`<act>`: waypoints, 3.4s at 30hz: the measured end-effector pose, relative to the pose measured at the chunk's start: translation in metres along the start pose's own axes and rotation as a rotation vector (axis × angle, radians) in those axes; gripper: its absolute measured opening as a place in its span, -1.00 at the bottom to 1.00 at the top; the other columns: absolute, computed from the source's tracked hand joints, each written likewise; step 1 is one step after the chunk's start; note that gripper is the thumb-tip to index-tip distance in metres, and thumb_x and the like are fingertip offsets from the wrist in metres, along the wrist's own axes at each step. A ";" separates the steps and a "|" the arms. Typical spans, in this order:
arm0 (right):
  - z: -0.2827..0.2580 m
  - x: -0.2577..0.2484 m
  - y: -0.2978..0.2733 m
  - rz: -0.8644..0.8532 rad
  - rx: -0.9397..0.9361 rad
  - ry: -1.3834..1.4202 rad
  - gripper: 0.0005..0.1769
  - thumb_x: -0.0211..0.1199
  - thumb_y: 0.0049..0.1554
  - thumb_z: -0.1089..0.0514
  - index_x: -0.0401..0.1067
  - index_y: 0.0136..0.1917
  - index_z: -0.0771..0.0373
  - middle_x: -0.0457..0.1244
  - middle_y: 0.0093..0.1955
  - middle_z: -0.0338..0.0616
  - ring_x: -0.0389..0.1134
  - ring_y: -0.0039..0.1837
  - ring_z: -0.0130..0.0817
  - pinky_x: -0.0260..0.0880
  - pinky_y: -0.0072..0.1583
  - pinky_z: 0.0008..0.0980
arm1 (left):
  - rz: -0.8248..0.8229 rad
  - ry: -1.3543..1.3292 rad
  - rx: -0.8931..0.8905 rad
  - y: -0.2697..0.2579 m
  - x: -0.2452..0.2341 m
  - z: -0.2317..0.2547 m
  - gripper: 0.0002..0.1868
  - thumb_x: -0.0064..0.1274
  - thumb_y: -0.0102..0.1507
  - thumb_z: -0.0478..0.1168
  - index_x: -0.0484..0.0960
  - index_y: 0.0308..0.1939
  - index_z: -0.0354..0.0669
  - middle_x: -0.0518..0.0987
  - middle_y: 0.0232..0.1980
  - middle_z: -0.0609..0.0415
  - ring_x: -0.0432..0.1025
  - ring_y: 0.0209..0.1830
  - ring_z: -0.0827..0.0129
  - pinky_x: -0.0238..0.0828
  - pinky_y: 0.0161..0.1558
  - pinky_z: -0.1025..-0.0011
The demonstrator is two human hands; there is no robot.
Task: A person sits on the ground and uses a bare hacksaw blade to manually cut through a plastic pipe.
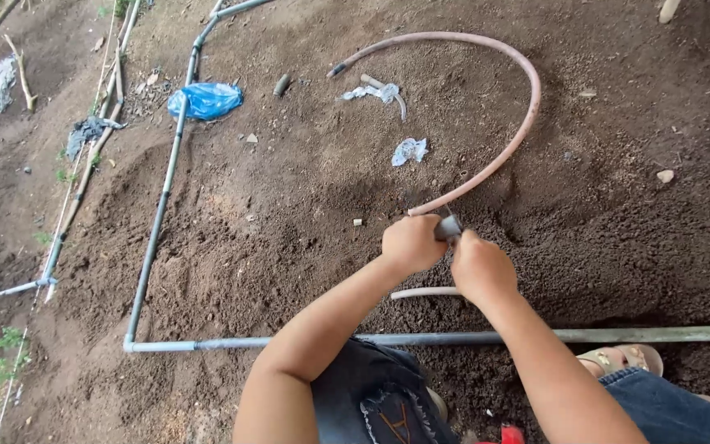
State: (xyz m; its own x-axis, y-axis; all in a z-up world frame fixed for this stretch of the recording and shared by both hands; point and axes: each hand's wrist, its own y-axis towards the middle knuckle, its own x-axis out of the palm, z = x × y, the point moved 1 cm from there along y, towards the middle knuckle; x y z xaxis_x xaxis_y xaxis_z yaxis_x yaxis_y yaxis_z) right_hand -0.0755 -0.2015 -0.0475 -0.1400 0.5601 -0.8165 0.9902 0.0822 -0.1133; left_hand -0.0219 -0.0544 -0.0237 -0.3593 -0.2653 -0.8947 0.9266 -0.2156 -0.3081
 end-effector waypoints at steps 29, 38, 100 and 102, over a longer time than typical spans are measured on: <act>0.009 0.009 0.000 -0.101 0.032 0.045 -0.46 -0.21 0.48 -0.08 0.46 0.08 0.34 0.44 -0.13 0.17 0.57 0.01 0.11 0.61 -0.04 0.03 | -0.009 0.066 -0.077 0.011 -0.011 -0.006 -0.52 0.07 0.28 0.10 0.70 0.18 0.01 0.75 0.03 -0.16 0.66 0.10 -0.11 0.64 0.06 -0.01; 0.013 0.032 0.012 -0.139 0.037 0.082 -0.39 -0.25 0.46 -0.17 0.45 0.10 0.34 0.44 -0.04 0.28 0.55 0.10 0.23 0.60 0.05 0.11 | 0.044 0.121 -0.065 0.027 0.015 -0.026 -0.60 0.03 0.32 0.01 0.71 0.16 -0.01 0.76 -0.08 -0.12 0.70 -0.04 -0.04 0.69 -0.05 0.02; 0.048 0.041 -0.033 0.052 0.033 0.155 -0.70 0.08 0.37 -0.10 0.54 0.11 0.04 0.43 -0.40 -0.33 0.36 -0.46 -0.44 0.18 -0.40 -0.39 | 0.070 0.201 -0.014 0.006 0.006 -0.011 -0.74 0.15 0.41 0.04 0.67 -0.18 -0.03 0.70 -0.35 0.18 0.62 -0.45 0.33 0.59 -0.35 0.33; 0.049 0.037 -0.037 0.057 0.044 0.137 -0.69 0.08 0.36 -0.12 0.55 0.12 0.02 0.42 -0.42 -0.34 0.34 -0.48 -0.44 0.15 -0.40 -0.38 | 0.068 0.179 -0.016 0.003 0.002 -0.010 -0.75 0.16 0.41 0.03 0.68 -0.17 -0.03 0.72 -0.32 0.18 0.64 -0.41 0.33 0.62 -0.31 0.33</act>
State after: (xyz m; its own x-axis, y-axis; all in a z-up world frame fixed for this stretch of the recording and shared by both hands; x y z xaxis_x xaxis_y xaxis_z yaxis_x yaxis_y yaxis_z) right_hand -0.1167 -0.2239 -0.1013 -0.0798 0.6702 -0.7378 0.9953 0.0127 -0.0961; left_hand -0.0184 -0.0466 -0.0298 -0.2712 -0.1072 -0.9565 0.9503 -0.1876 -0.2484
